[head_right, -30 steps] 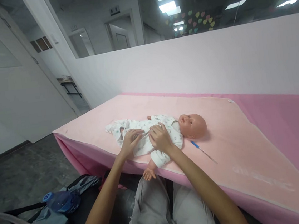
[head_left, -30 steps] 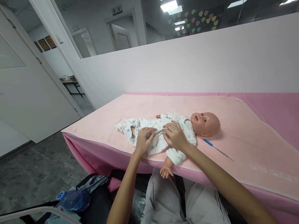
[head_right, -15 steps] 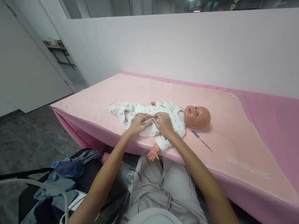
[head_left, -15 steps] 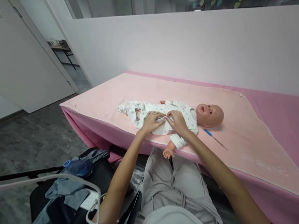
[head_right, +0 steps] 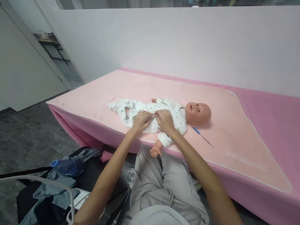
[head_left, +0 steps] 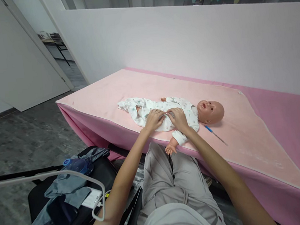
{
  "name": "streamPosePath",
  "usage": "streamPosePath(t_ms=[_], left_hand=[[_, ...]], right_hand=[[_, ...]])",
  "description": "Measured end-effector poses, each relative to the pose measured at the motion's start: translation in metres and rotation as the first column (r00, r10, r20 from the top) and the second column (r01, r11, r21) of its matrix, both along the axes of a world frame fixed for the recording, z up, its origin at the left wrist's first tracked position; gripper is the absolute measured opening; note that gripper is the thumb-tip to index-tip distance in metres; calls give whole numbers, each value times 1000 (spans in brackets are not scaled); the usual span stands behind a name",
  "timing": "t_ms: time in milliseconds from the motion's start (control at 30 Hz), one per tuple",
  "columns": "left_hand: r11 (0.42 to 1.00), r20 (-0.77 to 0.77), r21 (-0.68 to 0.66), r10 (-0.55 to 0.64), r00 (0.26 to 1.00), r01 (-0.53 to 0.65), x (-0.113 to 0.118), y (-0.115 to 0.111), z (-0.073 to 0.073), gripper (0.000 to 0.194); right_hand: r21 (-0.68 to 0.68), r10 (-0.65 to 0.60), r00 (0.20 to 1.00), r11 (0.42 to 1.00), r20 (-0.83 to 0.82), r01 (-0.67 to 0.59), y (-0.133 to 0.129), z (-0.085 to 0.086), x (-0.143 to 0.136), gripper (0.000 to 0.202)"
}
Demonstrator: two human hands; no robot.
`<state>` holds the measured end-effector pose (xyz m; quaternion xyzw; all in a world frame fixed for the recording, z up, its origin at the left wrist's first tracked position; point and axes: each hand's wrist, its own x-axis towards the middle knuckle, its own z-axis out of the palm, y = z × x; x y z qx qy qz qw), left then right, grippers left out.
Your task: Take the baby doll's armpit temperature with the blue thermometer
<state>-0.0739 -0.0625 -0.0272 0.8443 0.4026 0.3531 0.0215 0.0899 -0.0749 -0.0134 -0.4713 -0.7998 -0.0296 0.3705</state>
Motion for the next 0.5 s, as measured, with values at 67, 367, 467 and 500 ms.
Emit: streamPosePath(t_ms=[67,367,467,500], left_hand=[[998,104,-62,6,995,0,-1,-2,1,25],[983,220,-184,41,975,0,-3,-12,-1,24],[984,192,-173,-5,981,38,-3,-10,-3,23],[984,185,-171,-11,983,43,-3,-9,-3,24]], right_hand=[[-8,6,999,1000,-37,-6,1,-1,-1,16],[-51,-27,991,998,-134,21,0,0,-7,13],[-27,-42,992,999,-121,39,-9,4,-8,15],[-2,-62,991,998,-120,62,-16,5,-5,16]])
